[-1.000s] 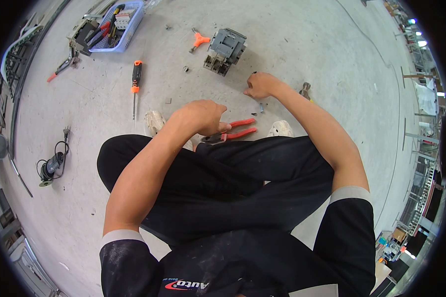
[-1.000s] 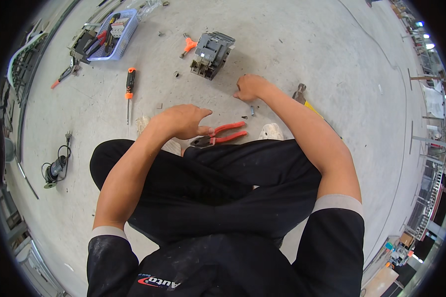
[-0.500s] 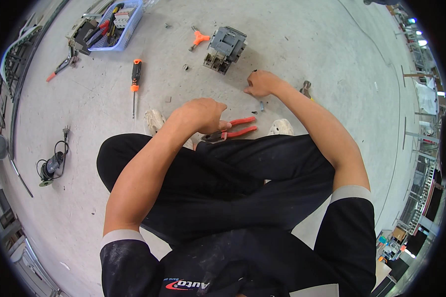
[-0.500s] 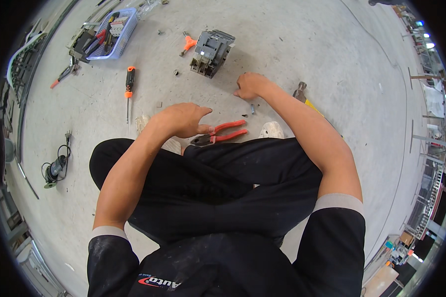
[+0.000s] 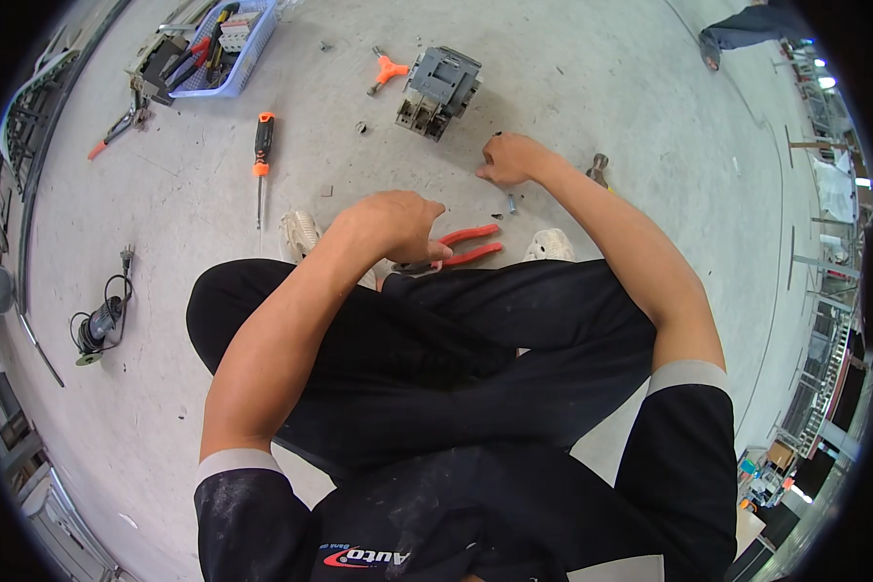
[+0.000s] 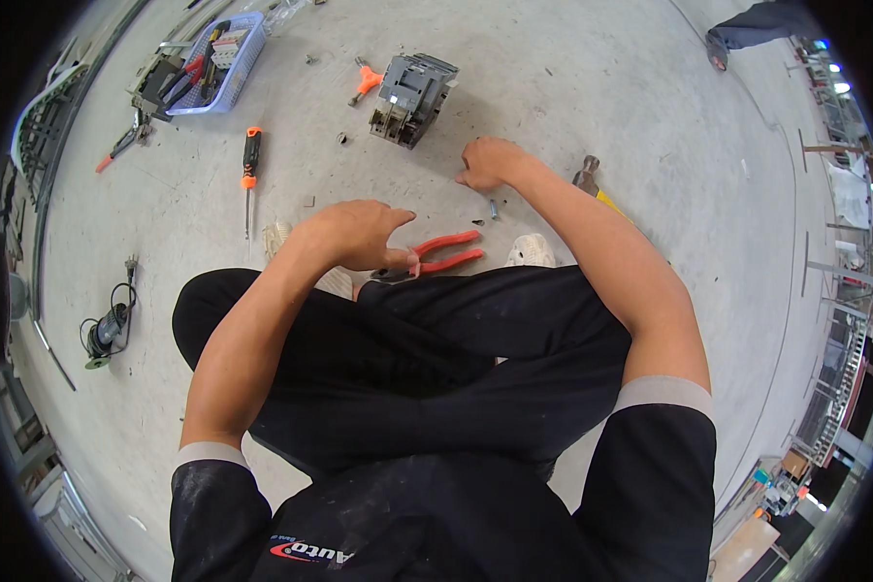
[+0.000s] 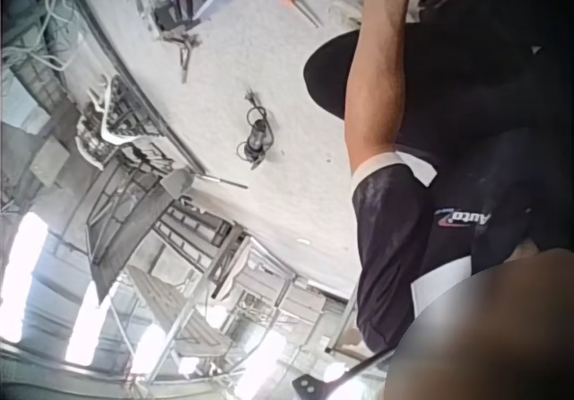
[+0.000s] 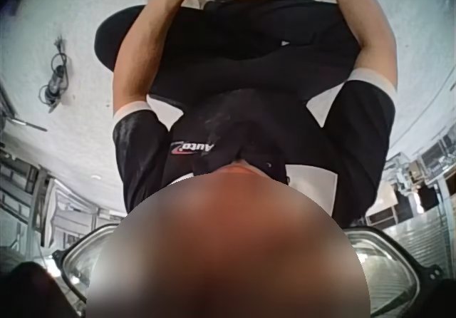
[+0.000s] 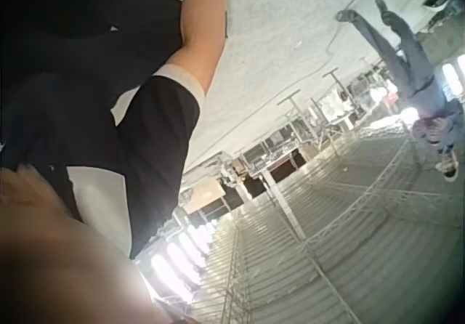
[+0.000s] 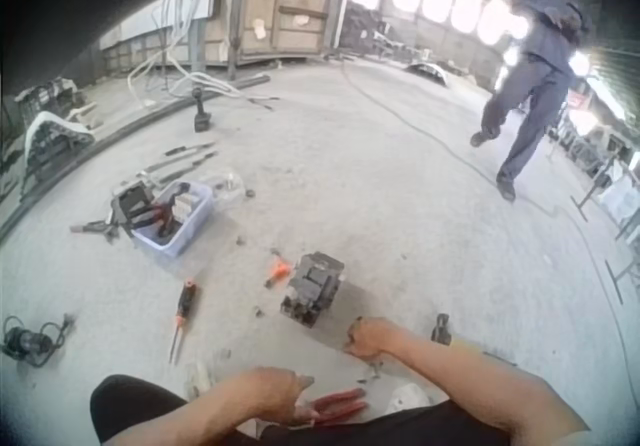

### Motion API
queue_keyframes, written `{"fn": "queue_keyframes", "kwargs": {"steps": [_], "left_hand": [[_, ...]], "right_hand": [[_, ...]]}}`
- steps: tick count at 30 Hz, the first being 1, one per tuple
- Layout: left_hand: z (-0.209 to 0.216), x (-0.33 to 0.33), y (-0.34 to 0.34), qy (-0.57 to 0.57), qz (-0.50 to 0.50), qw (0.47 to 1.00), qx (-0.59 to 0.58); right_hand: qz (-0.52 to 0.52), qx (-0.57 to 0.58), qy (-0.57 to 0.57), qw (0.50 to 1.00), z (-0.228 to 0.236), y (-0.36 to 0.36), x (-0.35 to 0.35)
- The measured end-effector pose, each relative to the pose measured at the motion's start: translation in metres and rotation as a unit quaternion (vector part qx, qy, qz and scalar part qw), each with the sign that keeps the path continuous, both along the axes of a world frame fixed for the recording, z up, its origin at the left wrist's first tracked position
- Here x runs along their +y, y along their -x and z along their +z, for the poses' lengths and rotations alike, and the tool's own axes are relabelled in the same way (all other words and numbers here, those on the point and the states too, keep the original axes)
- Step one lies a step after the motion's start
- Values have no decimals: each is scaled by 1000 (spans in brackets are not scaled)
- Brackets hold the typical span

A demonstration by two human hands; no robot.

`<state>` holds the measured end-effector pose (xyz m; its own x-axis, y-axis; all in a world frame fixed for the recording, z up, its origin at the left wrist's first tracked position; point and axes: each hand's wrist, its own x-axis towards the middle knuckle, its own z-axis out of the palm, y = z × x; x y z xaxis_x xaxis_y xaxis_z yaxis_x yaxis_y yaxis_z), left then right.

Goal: Repairing or disassembling a mechanical component using screwdrivers and pliers while sitting on the floor.

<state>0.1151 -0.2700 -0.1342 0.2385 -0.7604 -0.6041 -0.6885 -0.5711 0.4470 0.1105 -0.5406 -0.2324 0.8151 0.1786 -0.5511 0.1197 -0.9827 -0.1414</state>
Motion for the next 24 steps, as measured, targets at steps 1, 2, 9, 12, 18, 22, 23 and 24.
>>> {"fn": "queue_keyframes", "kwargs": {"steps": [1, 2, 9, 12, 18, 22, 23, 24], "left_hand": [[0, 0, 1, 0, 0, 1000, 0], [0, 0, 1, -3, 2, 1000, 0], [-6, -2, 0, 2, 9, 1000, -6], [-7, -2, 0, -2, 9, 1000, -4], [-4, -1, 1, -4, 12, 1000, -3], [-4, -1, 2, 2, 17, 1000, -4], [-4, -1, 2, 7, 18, 1000, -5], [-4, -1, 3, 12, 20, 1000, -7]], "right_hand": [[-2, 11, 9, 1000, 1, -1, 1], [-1, 11, 9, 1000, 2, -1, 2], [1, -14, -8, 1000, -5, 0, -5], [-7, -16, 1, 1000, -7, -2, -3], [-243, 89, -171, 951, 18, -19, -1], [-315, -35, -264, 911, 34, -21, 4], [-323, -42, -230, 917, 35, -23, 3], [-331, -50, -196, 922, 36, -26, 2]]}}
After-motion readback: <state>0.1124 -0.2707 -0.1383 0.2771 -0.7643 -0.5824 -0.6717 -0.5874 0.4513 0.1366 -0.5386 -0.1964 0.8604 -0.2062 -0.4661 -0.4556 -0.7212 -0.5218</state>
